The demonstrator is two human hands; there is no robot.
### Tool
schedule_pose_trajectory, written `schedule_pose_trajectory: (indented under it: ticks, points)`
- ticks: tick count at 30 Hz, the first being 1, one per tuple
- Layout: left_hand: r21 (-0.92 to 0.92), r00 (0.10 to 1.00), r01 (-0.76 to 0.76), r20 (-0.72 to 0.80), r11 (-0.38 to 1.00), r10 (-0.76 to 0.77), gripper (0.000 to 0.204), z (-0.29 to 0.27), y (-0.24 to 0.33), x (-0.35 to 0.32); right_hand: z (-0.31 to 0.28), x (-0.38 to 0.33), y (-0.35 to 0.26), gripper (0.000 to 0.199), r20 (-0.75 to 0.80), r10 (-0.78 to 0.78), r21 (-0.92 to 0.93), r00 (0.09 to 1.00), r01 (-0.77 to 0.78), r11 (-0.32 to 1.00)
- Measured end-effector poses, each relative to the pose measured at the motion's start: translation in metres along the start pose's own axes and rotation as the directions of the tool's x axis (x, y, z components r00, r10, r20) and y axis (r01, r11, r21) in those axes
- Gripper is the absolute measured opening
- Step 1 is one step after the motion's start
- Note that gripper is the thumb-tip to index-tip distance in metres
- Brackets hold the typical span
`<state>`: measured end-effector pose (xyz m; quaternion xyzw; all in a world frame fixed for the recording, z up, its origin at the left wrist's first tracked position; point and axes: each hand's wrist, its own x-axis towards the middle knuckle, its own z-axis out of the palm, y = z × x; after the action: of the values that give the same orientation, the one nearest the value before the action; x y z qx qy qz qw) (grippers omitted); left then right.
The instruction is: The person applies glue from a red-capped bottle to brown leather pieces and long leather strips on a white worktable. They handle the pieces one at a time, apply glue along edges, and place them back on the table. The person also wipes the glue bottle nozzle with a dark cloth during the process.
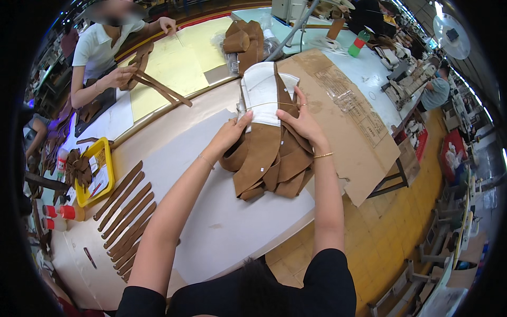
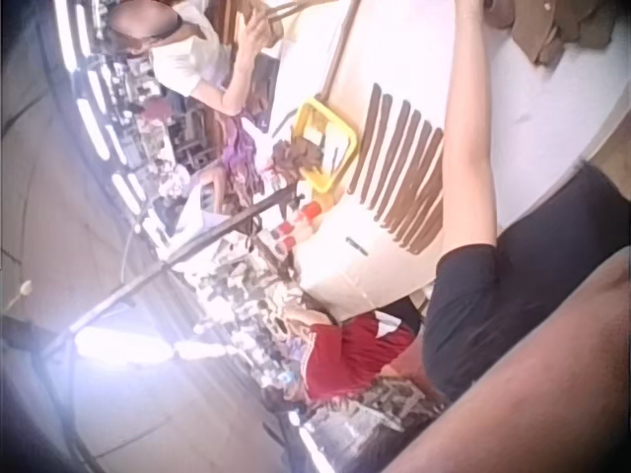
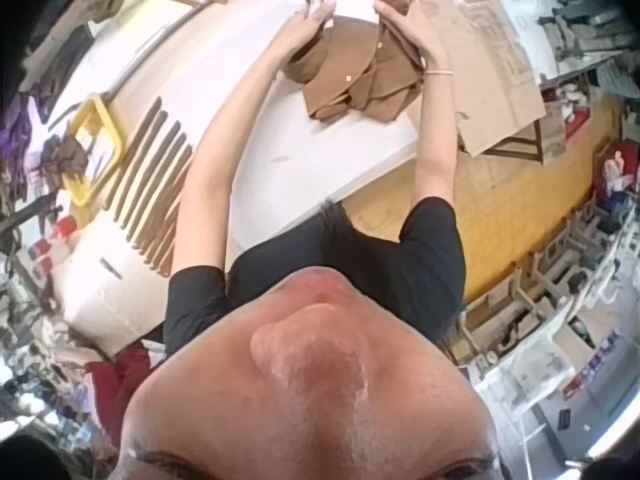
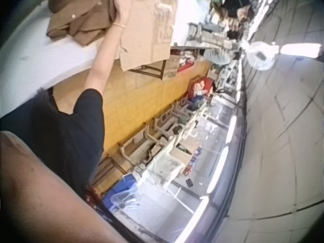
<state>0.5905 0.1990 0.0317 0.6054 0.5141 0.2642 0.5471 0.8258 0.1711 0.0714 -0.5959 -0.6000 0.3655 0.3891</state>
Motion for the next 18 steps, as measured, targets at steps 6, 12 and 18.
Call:
schedule_pose_trajectory:
  ticks: [6,12,18]
  points:
    - [-0.074,0.954,0.191,0.247,0.979,-0.168,0.100,-0.007,0.024,0.023,0.000,0.001,0.007,0.082,-0.162,-0.138,-0.166,0.977,0.111,0.980]
    - [-0.127,0.955,0.248,0.199,0.960,-0.220,0.115,0.006,0.027,0.031,-0.009,0.022,0.001,0.023,-0.104,-0.179,-0.123,0.978,0.166,0.978]
    - [-0.307,0.955,0.208,0.268,0.929,-0.125,0.094,0.006,0.014,0.039,-0.010,0.028,-0.007,0.022,-0.026,-0.344,-0.368,0.939,0.311,0.876]
